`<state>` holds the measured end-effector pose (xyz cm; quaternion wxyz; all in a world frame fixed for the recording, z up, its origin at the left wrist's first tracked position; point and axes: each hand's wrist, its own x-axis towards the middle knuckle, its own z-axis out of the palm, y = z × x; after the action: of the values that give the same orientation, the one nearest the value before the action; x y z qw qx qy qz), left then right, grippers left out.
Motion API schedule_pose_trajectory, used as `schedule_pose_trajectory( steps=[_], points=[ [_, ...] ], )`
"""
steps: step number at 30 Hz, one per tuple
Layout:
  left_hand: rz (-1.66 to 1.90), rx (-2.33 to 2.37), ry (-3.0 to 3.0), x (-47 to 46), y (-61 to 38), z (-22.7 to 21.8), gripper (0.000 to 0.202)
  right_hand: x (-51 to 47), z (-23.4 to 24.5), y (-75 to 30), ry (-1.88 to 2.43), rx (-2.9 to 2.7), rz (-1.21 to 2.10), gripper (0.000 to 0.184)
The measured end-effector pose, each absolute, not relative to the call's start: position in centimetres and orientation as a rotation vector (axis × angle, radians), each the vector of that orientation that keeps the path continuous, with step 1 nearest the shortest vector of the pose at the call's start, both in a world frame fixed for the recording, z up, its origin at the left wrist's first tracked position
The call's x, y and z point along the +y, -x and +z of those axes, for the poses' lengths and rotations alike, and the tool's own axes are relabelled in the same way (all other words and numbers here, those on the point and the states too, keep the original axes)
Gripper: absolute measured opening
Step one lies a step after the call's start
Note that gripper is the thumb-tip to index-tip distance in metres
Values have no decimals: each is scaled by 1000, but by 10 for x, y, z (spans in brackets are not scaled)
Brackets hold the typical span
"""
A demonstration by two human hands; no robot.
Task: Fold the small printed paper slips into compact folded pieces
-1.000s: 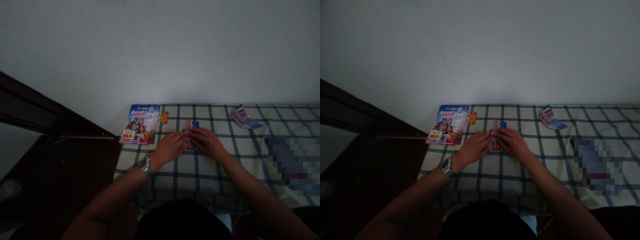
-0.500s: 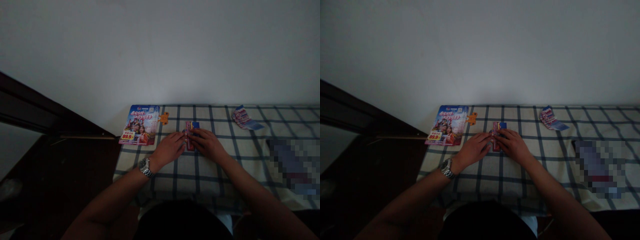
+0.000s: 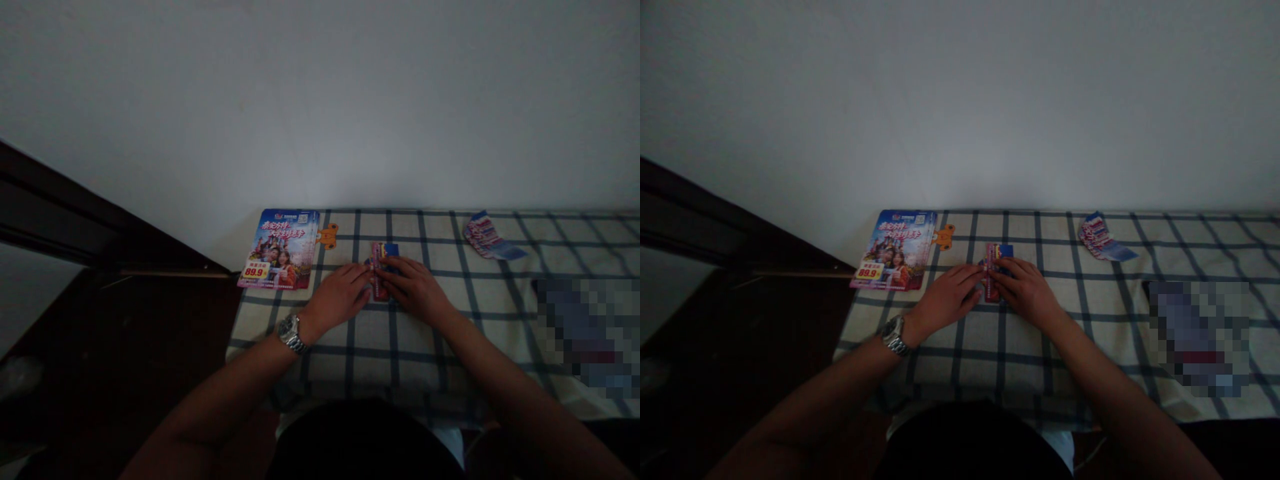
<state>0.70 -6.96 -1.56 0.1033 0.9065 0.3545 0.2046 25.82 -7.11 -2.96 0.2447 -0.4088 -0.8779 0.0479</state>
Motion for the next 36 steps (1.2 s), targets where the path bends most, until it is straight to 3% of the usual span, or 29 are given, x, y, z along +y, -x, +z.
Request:
schedule_pose_trajectory(
  steps=[8,36],
  points=[
    [553,1000,-2758,-70,-5,-11,32,-69,-33,-260,1155,-2362,171,35],
    [449,1078,-2880,-72,-14,-7,39,-68,-35,-262,1178,-2342,178,34]
  ],
)
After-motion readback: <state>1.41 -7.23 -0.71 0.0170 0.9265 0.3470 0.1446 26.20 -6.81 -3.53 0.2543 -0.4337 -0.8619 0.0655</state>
